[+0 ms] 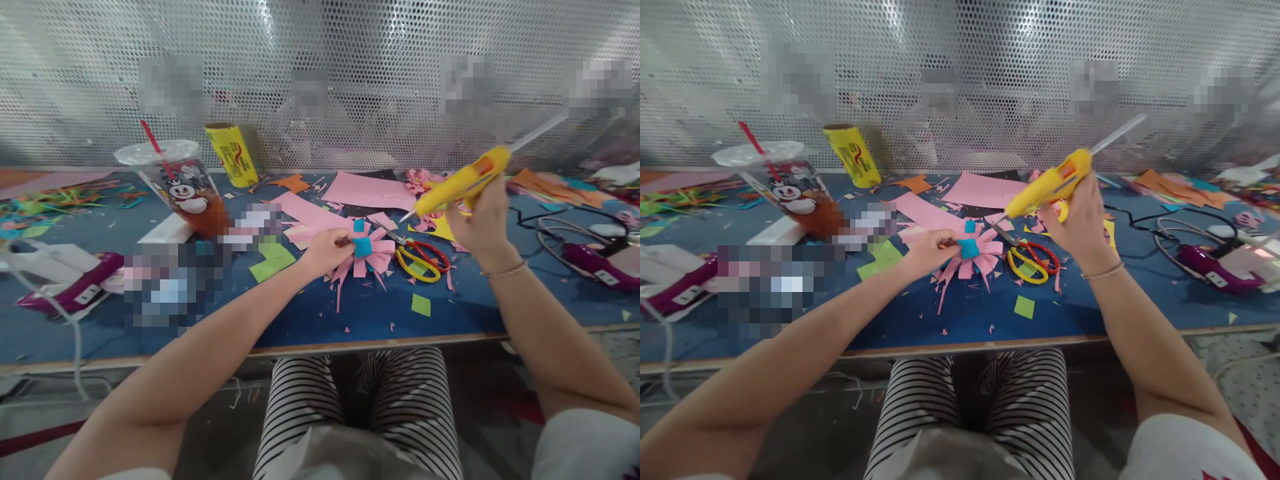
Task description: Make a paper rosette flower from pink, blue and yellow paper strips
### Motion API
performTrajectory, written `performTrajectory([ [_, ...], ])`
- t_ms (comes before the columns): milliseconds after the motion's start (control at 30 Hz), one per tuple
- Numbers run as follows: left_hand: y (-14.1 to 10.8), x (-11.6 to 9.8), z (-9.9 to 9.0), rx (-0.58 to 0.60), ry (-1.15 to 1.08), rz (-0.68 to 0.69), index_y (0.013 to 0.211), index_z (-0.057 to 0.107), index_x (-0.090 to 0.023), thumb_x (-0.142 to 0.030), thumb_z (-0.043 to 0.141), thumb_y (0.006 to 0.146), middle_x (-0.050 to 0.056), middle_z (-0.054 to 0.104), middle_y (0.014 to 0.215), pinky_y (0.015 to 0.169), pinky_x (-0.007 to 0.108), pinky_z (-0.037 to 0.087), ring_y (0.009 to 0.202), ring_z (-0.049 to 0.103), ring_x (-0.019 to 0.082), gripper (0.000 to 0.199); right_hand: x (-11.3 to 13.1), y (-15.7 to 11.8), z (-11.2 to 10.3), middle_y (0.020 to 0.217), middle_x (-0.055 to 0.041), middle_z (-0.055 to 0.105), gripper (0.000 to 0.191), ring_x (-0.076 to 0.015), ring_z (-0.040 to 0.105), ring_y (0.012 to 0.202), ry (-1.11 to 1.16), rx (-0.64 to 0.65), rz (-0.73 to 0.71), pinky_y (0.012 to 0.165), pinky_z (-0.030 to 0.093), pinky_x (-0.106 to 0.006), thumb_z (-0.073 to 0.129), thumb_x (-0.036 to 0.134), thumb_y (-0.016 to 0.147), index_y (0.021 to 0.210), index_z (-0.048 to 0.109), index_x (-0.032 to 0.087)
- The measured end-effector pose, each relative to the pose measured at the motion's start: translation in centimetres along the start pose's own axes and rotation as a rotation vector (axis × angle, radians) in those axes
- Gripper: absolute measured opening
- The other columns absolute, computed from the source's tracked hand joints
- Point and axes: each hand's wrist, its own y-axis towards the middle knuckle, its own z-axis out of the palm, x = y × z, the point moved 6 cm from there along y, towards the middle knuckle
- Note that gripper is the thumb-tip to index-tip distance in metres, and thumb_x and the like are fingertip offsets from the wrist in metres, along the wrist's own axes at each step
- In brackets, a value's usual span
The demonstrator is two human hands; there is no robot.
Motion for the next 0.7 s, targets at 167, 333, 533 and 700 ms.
performTrajectory([
  [167,0.3,0.6,0.1,0.006,-0.112,-0.028,0.060,0.063,-0.017,-0.014,0.059,0.063,0.000,0.059,0.056,0.052,0.023,0.035,0.055,0.050,0.012,0.006,3.1,-2.7,1.7,0.103,-0.0201,0.054,0.055,-0.0353,0.052,0.102,-0.025,0.099,-0.098,0.081,0.044,-0.048,0.057,0.051,0.076,0.112,0.047,0.010],
  [333,0.3,0.6,0.1,-0.002,-0.148,-0.066,0.057,0.061,-0.018,-0.009,0.060,0.061,0.000,0.059,0.056,0.052,0.025,0.033,0.055,0.050,0.012,0.010,4.3,-3.1,2.8,0.084,-0.0141,0.056,0.040,-0.0286,0.055,0.081,-0.050,0.241,-0.241,0.065,0.043,-0.039,0.052,0.051,0.079,0.093,0.054,0.013],
  [533,0.1,0.5,0.2,0.010,-0.074,-0.057,0.061,0.063,-0.018,-0.010,0.058,0.065,0.003,0.063,0.062,0.055,0.026,0.035,0.060,0.054,0.015,0.010,6.0,-3.3,2.9,0.076,-0.0106,0.057,0.029,-0.0253,0.055,0.077,-0.031,0.276,-0.385,0.064,0.042,-0.036,0.051,0.043,0.082,0.080,0.055,0.015],
  [700,0.1,0.4,0.2,0.012,-0.027,-0.019,0.065,0.064,-0.018,-0.012,0.056,0.066,0.003,0.064,0.063,0.056,0.026,0.037,0.060,0.056,0.015,0.010,6.4,-3.5,3.0,0.075,-0.0101,0.059,0.025,-0.0245,0.056,0.076,-0.007,0.278,-0.434,0.064,0.043,-0.037,0.049,0.040,0.085,0.078,0.054,0.016],
])
